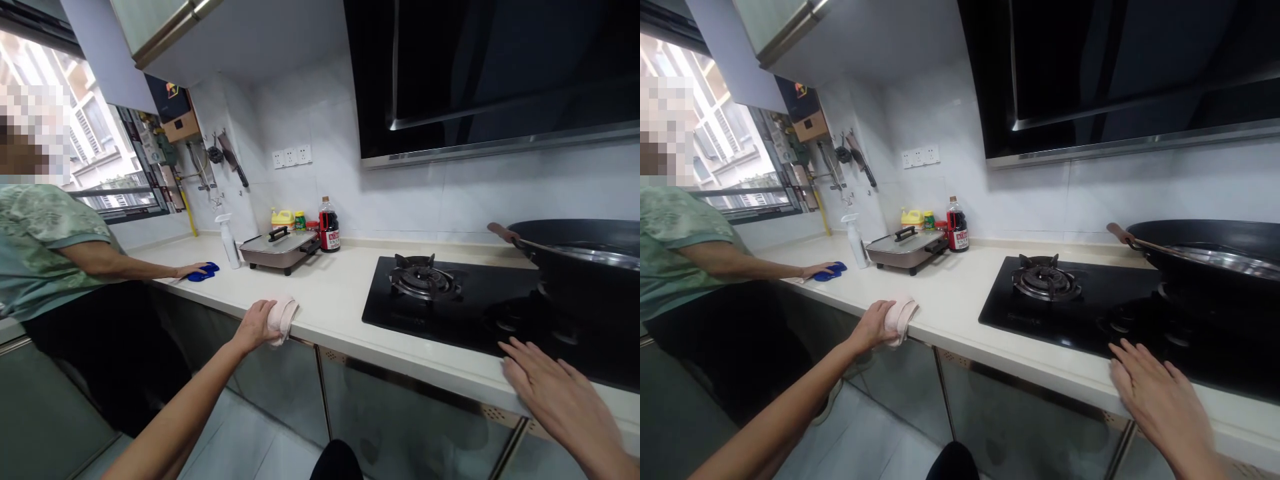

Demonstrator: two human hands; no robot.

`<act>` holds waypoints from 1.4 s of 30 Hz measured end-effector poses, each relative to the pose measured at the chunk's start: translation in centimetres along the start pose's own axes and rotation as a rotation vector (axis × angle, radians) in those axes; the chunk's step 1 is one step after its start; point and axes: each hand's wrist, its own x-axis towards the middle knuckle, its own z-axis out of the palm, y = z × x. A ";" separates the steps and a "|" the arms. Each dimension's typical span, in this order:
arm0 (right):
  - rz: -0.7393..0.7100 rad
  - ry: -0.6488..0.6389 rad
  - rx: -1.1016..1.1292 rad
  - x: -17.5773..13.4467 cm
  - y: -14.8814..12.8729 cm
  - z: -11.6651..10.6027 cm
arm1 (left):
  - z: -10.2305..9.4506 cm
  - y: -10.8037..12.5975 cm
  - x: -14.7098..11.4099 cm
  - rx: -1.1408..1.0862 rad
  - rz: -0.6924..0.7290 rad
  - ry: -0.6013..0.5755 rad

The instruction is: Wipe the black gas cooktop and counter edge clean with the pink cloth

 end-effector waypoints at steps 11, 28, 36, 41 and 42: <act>-0.045 0.105 -0.054 0.2 0.4 1.4 | 6.7 17.8 -3.0 -0.012 0.090 0.144; -0.005 0.316 0.379 -0.4 -5.2 -5.0 | 7.8 44.4 -3.6 -0.275 0.440 -0.098; -0.261 0.153 0.138 -2.7 -10.5 -2.6 | 2.5 33.8 -2.8 -0.454 0.762 -0.054; -0.174 -0.030 -0.035 -0.2 -14.8 -4.0 | 3.2 26.7 2.0 -0.510 0.509 0.241; -0.172 -0.079 -0.045 0.5 -16.4 -4.1 | 3.6 25.9 3.0 -0.514 0.447 0.274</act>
